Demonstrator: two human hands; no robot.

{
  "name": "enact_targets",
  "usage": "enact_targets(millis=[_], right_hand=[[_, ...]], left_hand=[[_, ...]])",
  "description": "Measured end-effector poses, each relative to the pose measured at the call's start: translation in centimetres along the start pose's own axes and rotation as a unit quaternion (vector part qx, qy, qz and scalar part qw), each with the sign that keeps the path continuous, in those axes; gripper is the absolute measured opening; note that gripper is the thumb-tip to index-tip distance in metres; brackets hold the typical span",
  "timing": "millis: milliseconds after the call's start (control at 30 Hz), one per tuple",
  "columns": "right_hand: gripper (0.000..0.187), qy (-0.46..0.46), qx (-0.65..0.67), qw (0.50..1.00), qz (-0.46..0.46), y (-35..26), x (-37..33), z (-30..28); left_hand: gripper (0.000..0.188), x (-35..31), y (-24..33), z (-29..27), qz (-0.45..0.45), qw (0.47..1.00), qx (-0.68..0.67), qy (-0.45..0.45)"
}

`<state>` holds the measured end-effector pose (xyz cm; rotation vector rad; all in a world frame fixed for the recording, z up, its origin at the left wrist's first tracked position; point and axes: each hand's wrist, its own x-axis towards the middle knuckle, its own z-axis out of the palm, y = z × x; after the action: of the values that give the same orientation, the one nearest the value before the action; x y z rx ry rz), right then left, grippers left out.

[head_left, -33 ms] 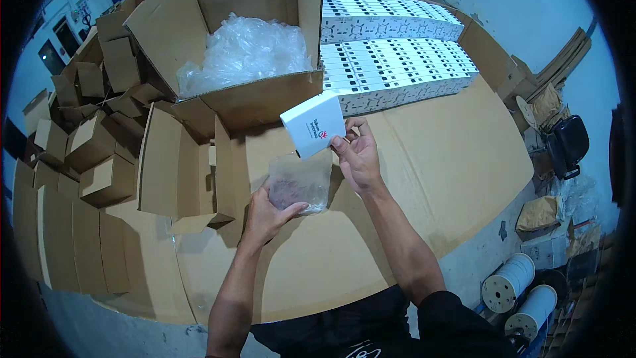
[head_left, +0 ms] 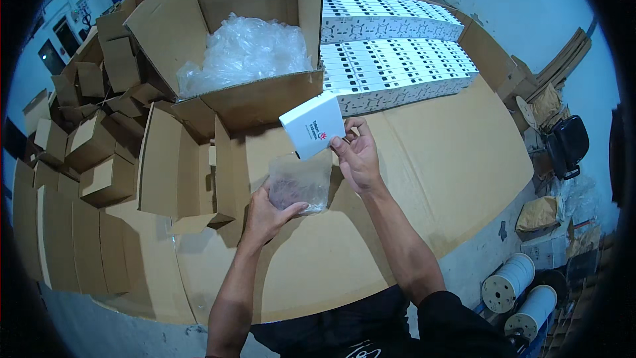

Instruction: Pack small white electronic devices or boxes into clear plastic bags and then into cardboard boxes.

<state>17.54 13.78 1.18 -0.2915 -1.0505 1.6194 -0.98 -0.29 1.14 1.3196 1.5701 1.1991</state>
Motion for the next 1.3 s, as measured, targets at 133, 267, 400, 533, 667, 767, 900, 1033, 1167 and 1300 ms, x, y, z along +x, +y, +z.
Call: enact_targets(millis=[133,267,400,533,667,767,900,1033,1167,1300], right_hand=[[0.033,-0.015,0.005,1.000,0.013,0.0,-0.1,-0.3],[0.033,-0.018,-0.022,0.999,0.045,-0.5,0.1,-0.4],[0.033,-0.027,-0.033,0.997,0.066,-1.2,0.0,-0.7],[0.032,-0.032,-0.011,0.994,0.102,-1.4,-0.2,-0.3],[0.033,-0.016,-0.021,0.995,0.101,-0.9,-0.2,-0.4],[0.032,-0.023,-0.049,0.995,0.083,-0.7,-0.1,-0.6],[0.030,-0.026,-0.076,0.993,0.083,-0.4,-0.1,-0.3],[0.027,-0.046,-0.163,0.982,0.084,-0.8,-0.3,0.4],[0.023,-0.070,-0.218,0.970,0.087,-0.5,-0.4,0.2],[0.020,-0.084,-0.239,0.964,0.083,0.1,-0.5,0.2]], left_hand=[[0.064,0.1,0.1,0.0,-0.015,1.000,-0.014,-0.001],[0.064,0.1,-0.5,-0.1,0.001,1.000,-0.020,0.002],[0.063,0.2,-0.1,0.1,0.001,1.000,-0.026,0.000],[0.060,0.0,0.2,0.0,0.025,1.000,-0.005,0.011],[0.057,0.0,0.2,-0.1,0.035,0.998,0.040,0.015],[0.057,0.0,0.5,0.1,0.029,0.999,0.018,0.008],[0.057,0.0,0.1,0.3,0.034,0.999,-0.001,0.007],[0.053,0.0,0.4,0.7,0.018,0.999,-0.044,0.003],[0.037,0.2,-0.5,0.8,0.018,0.996,-0.090,0.020],[0.029,0.5,-0.7,0.8,-0.006,0.990,-0.139,0.030]])
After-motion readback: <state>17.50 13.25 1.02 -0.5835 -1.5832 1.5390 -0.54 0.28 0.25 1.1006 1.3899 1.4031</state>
